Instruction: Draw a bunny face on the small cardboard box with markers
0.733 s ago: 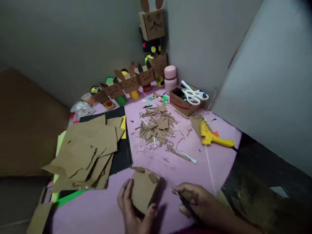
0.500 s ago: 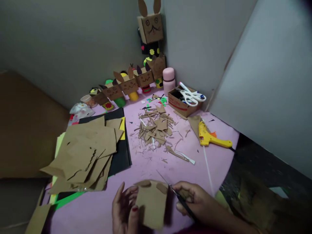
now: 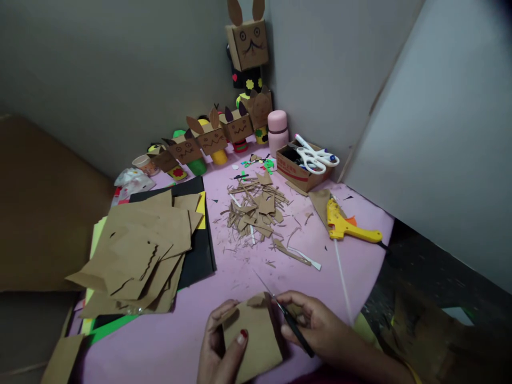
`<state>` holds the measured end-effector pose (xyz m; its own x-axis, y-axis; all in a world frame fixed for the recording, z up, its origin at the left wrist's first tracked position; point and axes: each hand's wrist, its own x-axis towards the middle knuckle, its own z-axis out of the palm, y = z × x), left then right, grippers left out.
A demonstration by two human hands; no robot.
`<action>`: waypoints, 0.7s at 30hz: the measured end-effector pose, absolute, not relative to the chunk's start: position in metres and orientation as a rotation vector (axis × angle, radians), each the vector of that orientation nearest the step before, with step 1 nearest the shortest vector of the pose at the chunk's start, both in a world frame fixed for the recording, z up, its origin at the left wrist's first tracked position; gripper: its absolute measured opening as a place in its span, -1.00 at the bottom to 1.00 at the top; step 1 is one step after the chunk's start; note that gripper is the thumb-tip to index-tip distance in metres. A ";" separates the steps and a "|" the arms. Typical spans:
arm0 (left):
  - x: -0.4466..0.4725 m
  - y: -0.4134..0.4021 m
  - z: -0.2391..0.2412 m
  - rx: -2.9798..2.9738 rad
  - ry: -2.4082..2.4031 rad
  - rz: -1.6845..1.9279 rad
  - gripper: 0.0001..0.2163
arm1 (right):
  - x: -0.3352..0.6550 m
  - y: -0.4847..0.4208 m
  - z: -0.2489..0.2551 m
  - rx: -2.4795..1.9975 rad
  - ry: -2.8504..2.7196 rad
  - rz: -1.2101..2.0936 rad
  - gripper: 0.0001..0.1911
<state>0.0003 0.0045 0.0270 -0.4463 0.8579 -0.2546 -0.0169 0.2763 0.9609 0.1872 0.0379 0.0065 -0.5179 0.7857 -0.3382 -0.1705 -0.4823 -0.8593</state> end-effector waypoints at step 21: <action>0.022 0.006 0.012 0.617 1.684 1.617 -0.62 | 0.207 0.037 0.033 -1.209 -1.576 1.951 -0.72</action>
<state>0.0220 0.0062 0.0122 -0.6332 0.7563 -0.1646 -0.1336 0.1027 0.9857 0.2074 0.0371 0.0326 -0.5715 0.7211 -0.3918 0.2310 -0.3167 -0.9200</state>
